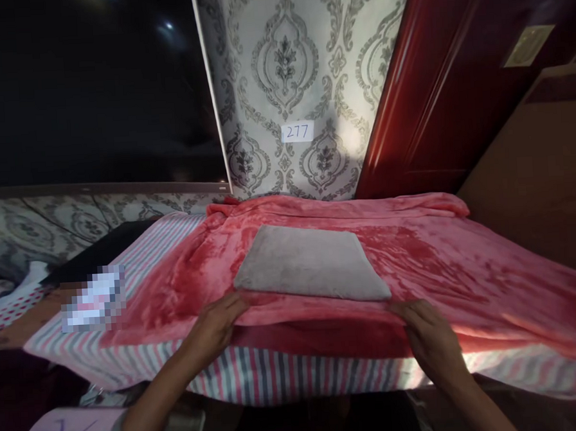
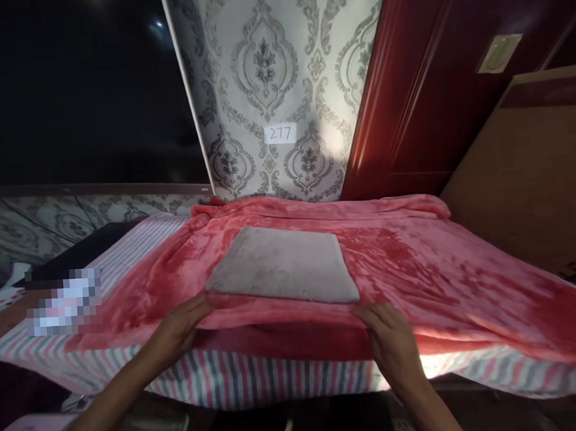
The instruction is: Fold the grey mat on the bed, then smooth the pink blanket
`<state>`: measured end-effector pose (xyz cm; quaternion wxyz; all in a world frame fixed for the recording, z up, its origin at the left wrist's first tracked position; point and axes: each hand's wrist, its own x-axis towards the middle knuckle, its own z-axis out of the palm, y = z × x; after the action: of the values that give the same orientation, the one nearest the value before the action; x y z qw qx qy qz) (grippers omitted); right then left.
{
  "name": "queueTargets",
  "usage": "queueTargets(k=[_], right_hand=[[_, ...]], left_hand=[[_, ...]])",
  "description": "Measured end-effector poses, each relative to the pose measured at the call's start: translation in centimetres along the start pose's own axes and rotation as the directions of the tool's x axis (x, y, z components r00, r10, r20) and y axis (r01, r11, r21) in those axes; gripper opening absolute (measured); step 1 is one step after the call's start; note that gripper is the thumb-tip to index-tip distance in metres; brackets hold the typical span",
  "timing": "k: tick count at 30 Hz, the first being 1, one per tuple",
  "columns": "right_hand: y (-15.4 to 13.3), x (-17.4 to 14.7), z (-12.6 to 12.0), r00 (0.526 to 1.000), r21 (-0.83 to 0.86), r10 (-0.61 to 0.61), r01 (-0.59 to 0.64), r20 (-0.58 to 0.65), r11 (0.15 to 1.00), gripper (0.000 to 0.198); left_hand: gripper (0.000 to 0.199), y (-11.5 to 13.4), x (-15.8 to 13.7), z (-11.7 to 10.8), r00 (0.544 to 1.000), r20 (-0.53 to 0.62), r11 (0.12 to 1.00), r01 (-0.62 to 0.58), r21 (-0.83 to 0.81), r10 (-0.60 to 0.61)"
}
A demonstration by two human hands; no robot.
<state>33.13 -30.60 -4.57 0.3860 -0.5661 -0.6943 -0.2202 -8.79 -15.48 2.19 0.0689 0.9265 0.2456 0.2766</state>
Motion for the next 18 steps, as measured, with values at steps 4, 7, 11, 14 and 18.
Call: queueTargets(k=[4, 7, 11, 14, 18], right_hand=[[-0.4, -0.2, -2.4, 1.0, 0.006, -0.017, 0.017, -0.019, 1.0, 0.034], [-0.6, -2.6, -2.0, 0.995, 0.056, -0.083, 0.08, 0.052, 0.995, 0.034], [-0.3, -5.9, -0.4, 0.992, 0.111, -0.065, 0.053, 0.104, 0.992, 0.032], [0.0, -7.0, -0.2, 0.993, 0.133, -0.022, 0.006, 0.12, 0.991, 0.029], [1.5, -7.3, -1.1, 0.969, 0.192, 0.103, -0.148, 0.224, 0.97, 0.023]], left_hand=[[0.047, 1.7, -1.0, -1.6, 0.997, 0.081, 1.0, 0.009, 0.021, -0.011], [0.047, 2.4, -3.4, 0.6, 0.988, 0.15, 0.999, 0.033, 0.01, -0.034], [0.041, 1.8, -6.0, 2.7, 0.988, 0.145, 0.998, 0.04, 0.042, -0.046], [0.039, 0.0, -7.8, 2.2, 0.991, 0.116, 0.988, 0.049, 0.148, -0.066], [0.061, -3.6, -11.0, 0.9, 0.992, 0.049, 0.946, 0.093, 0.31, -0.113]])
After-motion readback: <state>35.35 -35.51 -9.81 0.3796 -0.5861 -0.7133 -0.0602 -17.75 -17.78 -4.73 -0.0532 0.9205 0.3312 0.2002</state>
